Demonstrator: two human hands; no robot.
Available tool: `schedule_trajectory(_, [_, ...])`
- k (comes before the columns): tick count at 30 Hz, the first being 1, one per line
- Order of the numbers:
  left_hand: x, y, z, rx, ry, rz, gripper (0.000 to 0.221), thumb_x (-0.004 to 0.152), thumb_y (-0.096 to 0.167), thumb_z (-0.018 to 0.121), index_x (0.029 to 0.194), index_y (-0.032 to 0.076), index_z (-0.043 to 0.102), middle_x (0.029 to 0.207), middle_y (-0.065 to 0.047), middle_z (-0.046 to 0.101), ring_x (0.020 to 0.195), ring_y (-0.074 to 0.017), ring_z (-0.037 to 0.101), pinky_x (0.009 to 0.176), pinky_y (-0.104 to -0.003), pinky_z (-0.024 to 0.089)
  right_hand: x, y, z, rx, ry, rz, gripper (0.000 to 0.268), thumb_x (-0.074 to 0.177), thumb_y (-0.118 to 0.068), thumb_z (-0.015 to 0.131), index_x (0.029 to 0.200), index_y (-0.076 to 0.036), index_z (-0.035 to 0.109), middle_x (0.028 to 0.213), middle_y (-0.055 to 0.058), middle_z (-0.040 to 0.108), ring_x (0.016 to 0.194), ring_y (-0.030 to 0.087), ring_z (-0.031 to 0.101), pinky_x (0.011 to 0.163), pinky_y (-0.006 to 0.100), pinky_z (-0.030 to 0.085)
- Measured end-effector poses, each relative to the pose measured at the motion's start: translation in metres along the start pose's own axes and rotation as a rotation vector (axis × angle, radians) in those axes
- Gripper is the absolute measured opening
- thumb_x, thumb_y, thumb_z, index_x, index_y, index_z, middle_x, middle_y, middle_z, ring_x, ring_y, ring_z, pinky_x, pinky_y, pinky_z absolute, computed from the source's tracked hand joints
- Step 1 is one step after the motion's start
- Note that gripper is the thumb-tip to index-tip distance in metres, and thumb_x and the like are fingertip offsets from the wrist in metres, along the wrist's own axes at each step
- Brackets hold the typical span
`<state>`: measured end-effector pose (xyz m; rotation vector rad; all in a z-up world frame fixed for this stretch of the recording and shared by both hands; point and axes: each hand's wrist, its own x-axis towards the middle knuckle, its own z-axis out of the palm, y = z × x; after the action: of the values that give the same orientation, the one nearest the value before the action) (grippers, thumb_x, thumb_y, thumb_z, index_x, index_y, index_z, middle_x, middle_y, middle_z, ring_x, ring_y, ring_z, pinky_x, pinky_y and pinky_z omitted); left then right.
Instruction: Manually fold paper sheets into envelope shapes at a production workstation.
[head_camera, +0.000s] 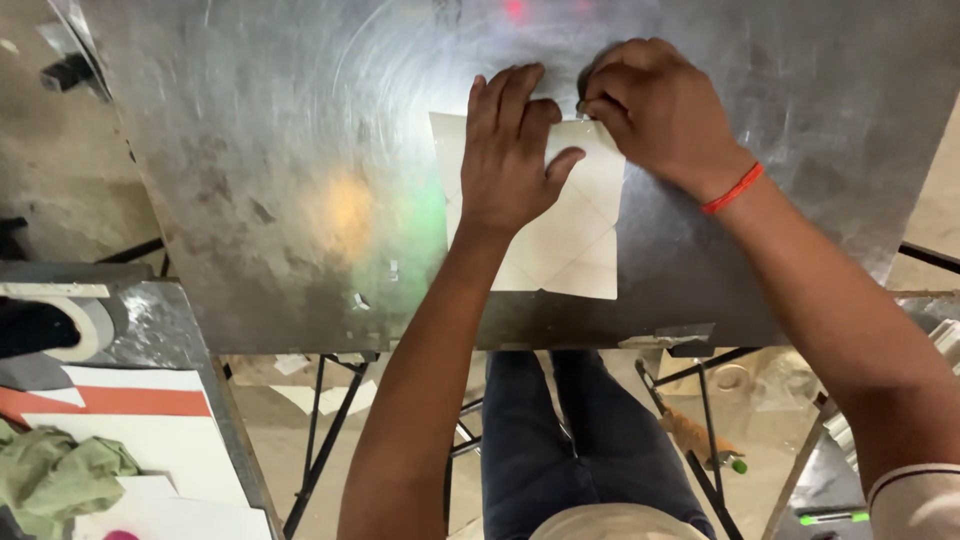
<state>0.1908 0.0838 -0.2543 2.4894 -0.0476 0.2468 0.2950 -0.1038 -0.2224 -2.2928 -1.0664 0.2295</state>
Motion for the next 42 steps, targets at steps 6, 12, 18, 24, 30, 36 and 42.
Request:
schedule_trajectory(6, [-0.0011,-0.0015,0.0013,-0.021,0.032,0.020,0.047,0.079,0.034,0.090,0.107,0.006,0.063,0.147,-0.015,0.048,0.142,-0.0375,0.040,0.125,-0.061,0.028,-0.0017,0.0046,0.0022,-0.035,-0.015,-0.040,0.006,0.101,-0.014,0.078,0.098,-0.009,0.075,0.115,0.002,0.069,0.109,0.027,0.066,0.089,0.037,0.056])
schedule_trajectory(12, [-0.0012,-0.0020,0.0023,-0.035,0.039,0.024,0.048,0.079,0.034,0.090,0.106,0.006,0.063,0.147,-0.015,0.048,0.142,-0.0376,0.041,0.125,-0.061,0.029,-0.0047,0.0088,0.0040,-0.032,-0.011,-0.041,0.005,0.101,-0.013,0.077,0.099,-0.008,0.075,0.114,0.003,0.068,0.110,0.025,0.066,0.090,0.036,0.056])
schedule_trajectory(18, [-0.0063,-0.0063,0.0082,-0.042,0.065,0.041,0.049,0.084,0.035,0.090,0.110,0.006,0.061,0.150,-0.017,0.045,0.144,-0.0385,0.038,0.125,-0.061,0.027,-0.0072,0.0041,-0.0010,-0.038,-0.074,-0.088,0.004,0.099,-0.008,0.076,0.098,-0.007,0.073,0.109,0.004,0.068,0.106,0.027,0.064,0.093,0.040,0.054])
schedule_trajectory(24, [-0.0062,-0.0094,0.0037,-0.051,0.032,0.068,0.050,0.084,0.035,0.089,0.110,0.007,0.058,0.151,-0.017,0.043,0.145,-0.0382,0.037,0.125,-0.062,0.025,-0.0050,0.0057,0.0029,-0.032,-0.045,-0.084,0.004,0.099,-0.002,0.072,0.101,-0.006,0.072,0.110,0.003,0.068,0.105,0.026,0.062,0.091,0.038,0.052])
schedule_trajectory(30, [-0.0049,-0.0081,0.0054,-0.059,0.033,0.049,0.050,0.085,0.036,0.090,0.111,0.007,0.058,0.149,-0.015,0.044,0.144,-0.0372,0.037,0.126,-0.062,0.024,-0.0048,0.0032,0.0010,0.019,-0.063,-0.064,0.003,0.099,-0.001,0.072,0.100,-0.004,0.072,0.108,0.005,0.066,0.104,0.025,0.061,0.091,0.038,0.052])
schedule_trajectory(36, [-0.0052,-0.0075,0.0062,-0.043,0.012,0.045,0.049,0.086,0.036,0.089,0.111,0.006,0.059,0.151,-0.016,0.043,0.145,-0.0372,0.037,0.127,-0.061,0.023,-0.0070,0.0033,0.0007,0.029,-0.073,-0.053,0.005,0.099,-0.001,0.072,0.102,-0.005,0.073,0.109,0.005,0.066,0.104,0.025,0.061,0.091,0.038,0.052])
schedule_trajectory(42, [-0.0050,-0.0080,0.0067,-0.028,0.016,0.047,0.048,0.088,0.037,0.088,0.111,0.007,0.059,0.150,-0.016,0.043,0.145,-0.0378,0.037,0.126,-0.060,0.024,-0.0081,0.0050,0.0047,-0.005,-0.065,-0.057,0.003,0.101,-0.003,0.072,0.102,-0.006,0.073,0.108,0.005,0.066,0.100,0.025,0.063,0.089,0.038,0.052])
